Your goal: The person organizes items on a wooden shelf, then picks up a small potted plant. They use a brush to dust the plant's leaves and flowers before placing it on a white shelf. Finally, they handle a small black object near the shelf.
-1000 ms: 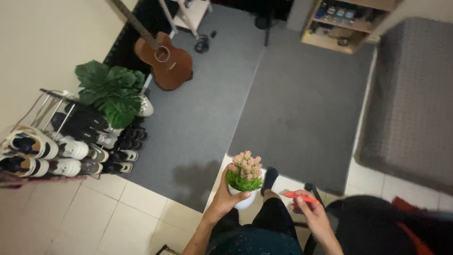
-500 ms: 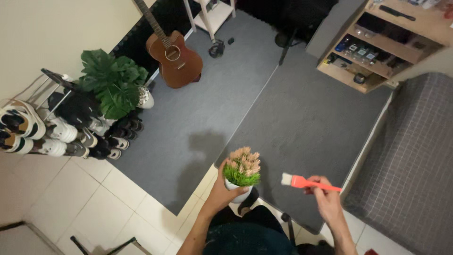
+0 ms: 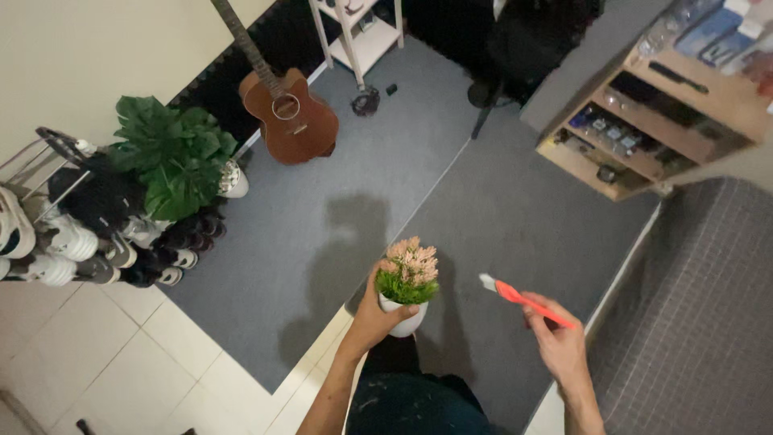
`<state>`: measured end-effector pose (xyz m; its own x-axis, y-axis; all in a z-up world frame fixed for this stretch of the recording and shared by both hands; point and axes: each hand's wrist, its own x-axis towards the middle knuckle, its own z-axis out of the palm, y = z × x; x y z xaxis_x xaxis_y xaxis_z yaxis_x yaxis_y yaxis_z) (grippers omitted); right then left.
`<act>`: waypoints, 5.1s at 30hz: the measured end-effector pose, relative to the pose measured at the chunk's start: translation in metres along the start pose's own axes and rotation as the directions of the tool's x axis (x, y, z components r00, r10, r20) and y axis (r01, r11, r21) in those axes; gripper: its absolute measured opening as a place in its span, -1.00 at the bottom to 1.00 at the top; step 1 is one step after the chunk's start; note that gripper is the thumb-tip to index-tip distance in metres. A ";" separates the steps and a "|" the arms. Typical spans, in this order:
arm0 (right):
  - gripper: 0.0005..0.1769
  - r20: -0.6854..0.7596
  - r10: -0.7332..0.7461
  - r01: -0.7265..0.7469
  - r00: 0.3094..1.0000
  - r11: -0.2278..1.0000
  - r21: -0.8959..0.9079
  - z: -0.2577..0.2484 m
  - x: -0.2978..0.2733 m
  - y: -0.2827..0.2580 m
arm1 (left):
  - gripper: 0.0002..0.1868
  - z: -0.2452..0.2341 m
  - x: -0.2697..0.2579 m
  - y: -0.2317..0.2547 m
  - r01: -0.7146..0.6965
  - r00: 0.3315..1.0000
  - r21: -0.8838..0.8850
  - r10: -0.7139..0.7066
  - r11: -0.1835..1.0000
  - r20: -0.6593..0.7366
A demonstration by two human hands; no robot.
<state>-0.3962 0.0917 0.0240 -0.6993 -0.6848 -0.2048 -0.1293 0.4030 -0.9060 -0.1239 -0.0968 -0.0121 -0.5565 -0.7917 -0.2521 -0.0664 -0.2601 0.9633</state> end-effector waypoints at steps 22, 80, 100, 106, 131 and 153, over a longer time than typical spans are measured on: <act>-0.56 0.053 0.073 -0.067 0.996 0.993 -0.098 0.053 0.294 -0.114 | 0.22 -0.005 0.254 0.101 0.003 0.989 -0.028 -0.008 1.000 -0.147; -0.86 0.789 -0.601 0.745 0.128 0.584 0.324 0.162 0.508 -0.289 | 0.09 0.103 0.323 0.163 0.232 0.451 0.233 0.108 0.944 -0.886; -0.82 0.823 -0.566 0.859 -0.042 0.400 0.319 0.205 0.433 -0.345 | -0.08 0.094 0.270 0.132 0.572 0.266 0.571 0.526 0.588 -0.808; -0.80 0.899 -0.395 0.767 -0.188 0.513 0.385 0.224 0.425 -0.347 | -0.07 0.081 0.254 0.119 0.556 0.319 0.645 0.583 0.524 -0.747; -0.70 0.943 -0.329 -0.131 -0.054 0.938 0.320 0.235 0.471 -0.283 | 0.15 0.043 0.237 0.131 -0.282 0.228 0.261 0.329 0.923 -0.916; -0.85 0.765 -0.552 0.710 0.331 0.680 0.184 0.195 0.404 -0.336 | 0.22 0.034 0.245 0.112 -0.614 0.626 -0.509 -0.020 0.604 -0.779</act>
<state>-0.4984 -0.4393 0.1738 0.3783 -0.9136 0.1490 -0.4547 -0.3237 -0.8298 -0.2956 -0.3012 0.0372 0.2982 -0.9215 -0.2490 0.7229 0.0477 0.6893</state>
